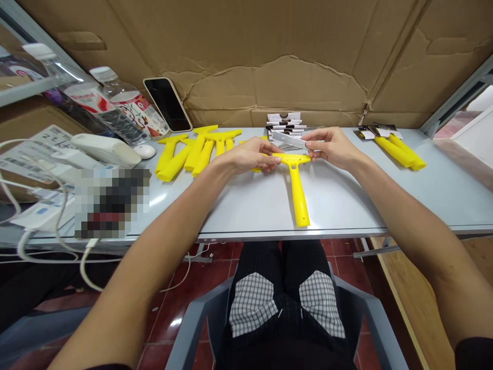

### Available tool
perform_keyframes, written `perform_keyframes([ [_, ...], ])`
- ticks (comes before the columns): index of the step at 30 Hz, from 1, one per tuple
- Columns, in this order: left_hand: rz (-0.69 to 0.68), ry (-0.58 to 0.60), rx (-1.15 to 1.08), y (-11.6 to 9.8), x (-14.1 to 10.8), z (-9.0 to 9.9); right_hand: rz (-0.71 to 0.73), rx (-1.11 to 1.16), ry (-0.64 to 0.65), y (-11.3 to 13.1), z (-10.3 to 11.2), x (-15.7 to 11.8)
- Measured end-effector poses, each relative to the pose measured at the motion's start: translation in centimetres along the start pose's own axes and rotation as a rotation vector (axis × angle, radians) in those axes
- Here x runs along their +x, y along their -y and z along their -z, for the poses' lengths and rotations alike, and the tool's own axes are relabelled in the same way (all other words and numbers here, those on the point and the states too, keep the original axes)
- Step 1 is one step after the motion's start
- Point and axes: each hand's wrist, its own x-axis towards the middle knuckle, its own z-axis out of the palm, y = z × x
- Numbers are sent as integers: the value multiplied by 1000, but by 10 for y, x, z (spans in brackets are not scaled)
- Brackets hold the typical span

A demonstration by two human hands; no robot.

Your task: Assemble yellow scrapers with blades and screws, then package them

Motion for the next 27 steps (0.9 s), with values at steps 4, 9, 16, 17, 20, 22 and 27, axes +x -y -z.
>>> perform_keyframes([
  [4, 11, -7, 6, -1, 0, -1, -3, 1, 7, -1, 1, 0],
  [9, 12, -23, -10, -3, -2, -2, 25, -27, 34, -4, 5, 1],
  [16, -41, -100, -84, -6, 0, -7, 18, -27, -47, 0, 5, 2],
  [17, -47, -108, -109, -7, 1, -8, 17, -16, -56, 0, 4, 2],
  [20, -75, -151, -203, -7, 3, -11, 20, 9, -62, 2, 3, 1],
  [22, -113, -159, -256, -5, 5, -11, 18, 17, -57, 2, 3, 1],
  [27, -143, -149, -309, -2, 6, -9, 17, 41, -75, 0, 5, 2],
])
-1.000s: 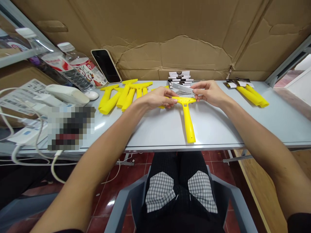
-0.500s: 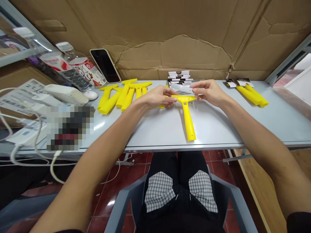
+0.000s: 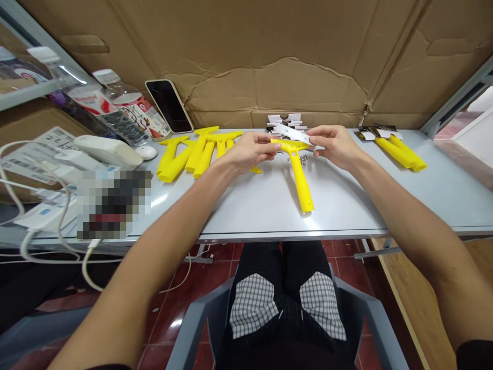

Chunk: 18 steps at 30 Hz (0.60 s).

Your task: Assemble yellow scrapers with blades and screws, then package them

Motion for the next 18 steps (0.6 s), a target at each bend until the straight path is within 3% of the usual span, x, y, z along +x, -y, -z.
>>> perform_keyframes([
  [9, 28, -80, -4, -8, -5, -10, -5, -1, 15, -1, -1, -1],
  [18, -45, 4, 25, 0, -4, -8, -42, -29, -30, -3, -3, 0],
])
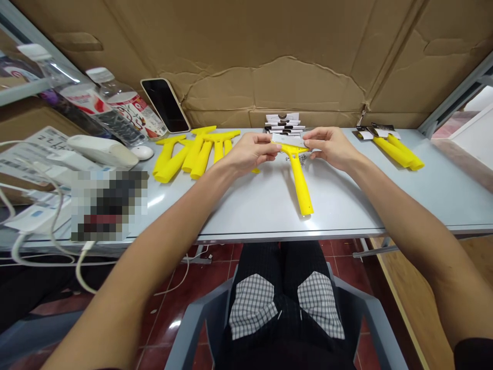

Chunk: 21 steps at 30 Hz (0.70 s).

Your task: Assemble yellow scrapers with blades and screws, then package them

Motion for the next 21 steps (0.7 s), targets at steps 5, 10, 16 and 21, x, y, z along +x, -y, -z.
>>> perform_keyframes([
  [5, -2, 15, -2, -1, 0, -2, -23, 19, -1, -1, 0, 0],
  [10, 12, 4, 8, -3, -1, -6, -24, 34, 26, -1, -3, 0],
  [16, 50, -22, 4, -1, -1, -5, 4, 39, 25, -1, -4, 1],
  [21, 135, -135, -1, -3, 2, -9, 3, 12, 28, 1, -5, -1],
])
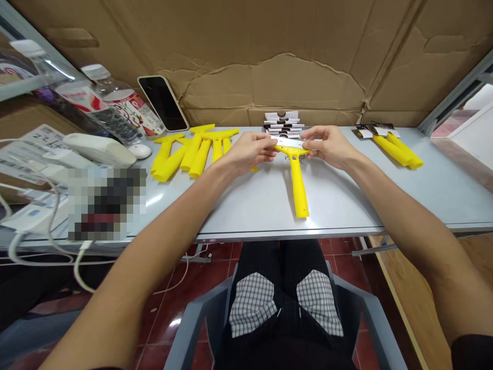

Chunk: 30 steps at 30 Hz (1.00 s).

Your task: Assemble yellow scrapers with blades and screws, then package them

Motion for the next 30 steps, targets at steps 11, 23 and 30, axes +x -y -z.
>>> perform_keyframes([
  [11, 36, -92, -15, -5, -4, -5, -158, -8, -10, 4, -5, -2],
  [23, 56, -146, 31, -6, -4, -8, -96, -38, 8, 7, -10, -6],
  [30, -31, -214, 101, -2, -1, -11, -75, -7, 4, 4, -11, -5],
])
